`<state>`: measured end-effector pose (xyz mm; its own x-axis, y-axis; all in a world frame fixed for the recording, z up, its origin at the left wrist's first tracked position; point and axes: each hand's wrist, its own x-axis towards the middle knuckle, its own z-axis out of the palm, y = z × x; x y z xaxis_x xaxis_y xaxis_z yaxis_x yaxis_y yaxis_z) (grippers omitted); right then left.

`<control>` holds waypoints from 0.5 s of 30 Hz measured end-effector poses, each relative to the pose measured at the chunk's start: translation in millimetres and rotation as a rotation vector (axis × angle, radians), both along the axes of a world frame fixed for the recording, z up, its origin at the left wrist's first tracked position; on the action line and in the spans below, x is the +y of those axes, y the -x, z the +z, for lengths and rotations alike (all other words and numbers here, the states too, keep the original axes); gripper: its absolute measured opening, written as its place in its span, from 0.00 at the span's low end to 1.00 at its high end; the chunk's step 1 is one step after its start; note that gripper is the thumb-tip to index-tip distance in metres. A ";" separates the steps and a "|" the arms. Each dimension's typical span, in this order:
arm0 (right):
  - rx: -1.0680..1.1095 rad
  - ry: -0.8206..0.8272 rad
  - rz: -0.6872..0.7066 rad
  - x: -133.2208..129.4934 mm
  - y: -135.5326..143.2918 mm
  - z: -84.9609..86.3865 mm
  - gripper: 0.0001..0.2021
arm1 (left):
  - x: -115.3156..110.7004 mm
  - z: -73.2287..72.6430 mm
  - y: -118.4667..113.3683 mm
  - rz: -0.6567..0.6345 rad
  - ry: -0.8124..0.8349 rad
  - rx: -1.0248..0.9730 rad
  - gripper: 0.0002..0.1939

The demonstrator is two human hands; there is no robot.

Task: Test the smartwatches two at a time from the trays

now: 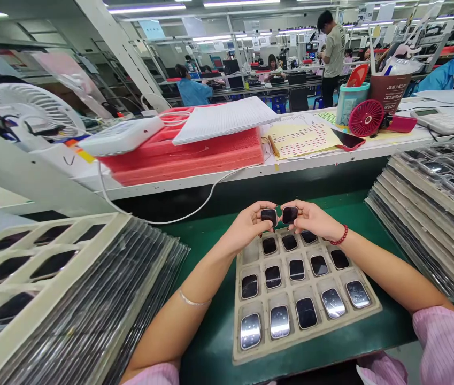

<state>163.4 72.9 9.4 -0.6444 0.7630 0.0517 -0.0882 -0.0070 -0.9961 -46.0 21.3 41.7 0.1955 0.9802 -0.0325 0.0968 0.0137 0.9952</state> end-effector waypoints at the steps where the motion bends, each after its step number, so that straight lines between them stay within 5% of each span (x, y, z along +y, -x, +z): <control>1: -0.008 -0.002 -0.001 0.9 1.2 -1.8 0.25 | 2.4 -2.9 0.4 -0.004 0.004 0.006 0.25; 5: -0.049 -0.044 -0.011 0.1 5.7 -14.4 0.22 | 9.8 -21.6 -2.1 0.004 -0.013 0.037 0.24; 10: -0.179 -0.102 0.026 8.0 6.9 -42.9 0.18 | 22.9 -41.1 -11.1 0.066 0.000 0.242 0.09; 15: -0.237 -0.154 0.040 21.8 5.6 -56.9 0.18 | 27.0 -17.8 -1.2 0.145 0.002 0.466 0.08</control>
<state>157.8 94.7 -47.5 -0.6820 0.7313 0.0098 0.1441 0.1475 -0.9785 -44.8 48.4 23.9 0.0214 0.9961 -0.0858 0.5295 0.0615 0.8461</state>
